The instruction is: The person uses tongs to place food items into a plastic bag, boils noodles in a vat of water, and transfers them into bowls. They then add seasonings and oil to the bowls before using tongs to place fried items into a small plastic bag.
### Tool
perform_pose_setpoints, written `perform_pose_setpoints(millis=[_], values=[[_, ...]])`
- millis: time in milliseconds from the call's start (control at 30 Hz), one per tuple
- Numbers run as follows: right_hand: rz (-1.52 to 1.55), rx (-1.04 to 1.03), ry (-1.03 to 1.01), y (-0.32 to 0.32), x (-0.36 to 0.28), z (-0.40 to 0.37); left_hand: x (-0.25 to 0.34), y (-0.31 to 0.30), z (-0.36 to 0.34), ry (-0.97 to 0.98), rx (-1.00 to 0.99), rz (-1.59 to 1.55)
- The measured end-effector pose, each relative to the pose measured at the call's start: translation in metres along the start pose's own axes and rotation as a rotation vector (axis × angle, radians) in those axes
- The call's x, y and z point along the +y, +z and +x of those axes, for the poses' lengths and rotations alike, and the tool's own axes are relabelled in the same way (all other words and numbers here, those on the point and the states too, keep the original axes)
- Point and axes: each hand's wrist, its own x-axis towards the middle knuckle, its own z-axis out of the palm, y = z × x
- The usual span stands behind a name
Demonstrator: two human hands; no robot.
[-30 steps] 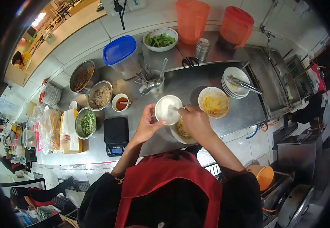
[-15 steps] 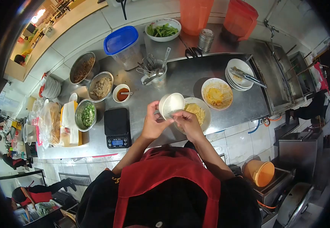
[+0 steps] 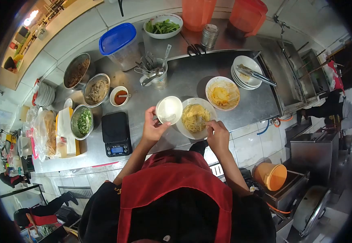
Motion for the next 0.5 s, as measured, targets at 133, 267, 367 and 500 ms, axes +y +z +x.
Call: perform_pose_setpoints(millis=[133, 267, 367, 500], values=[[0.138, -0.009, -0.045, -0.01, -0.029, 0.01, 0.005, 0.009, 0.002, 0.005, -0.069, -0.028], [0.082, -0.047, -0.121, 0.007, -0.033, 0.018, 0.001, 0.022, -0.001, 0.051, -0.185, -0.033], [0.173, -0.092, -0.115, 0.02, -0.03, 0.019, 0.004, 0.029, -0.003, 0.05, -0.14, 0.004], [0.499, -0.204, 0.138, 0.036, -0.027, 0.006, 0.0, 0.029, -0.004, 0.059, -0.144, -0.002]])
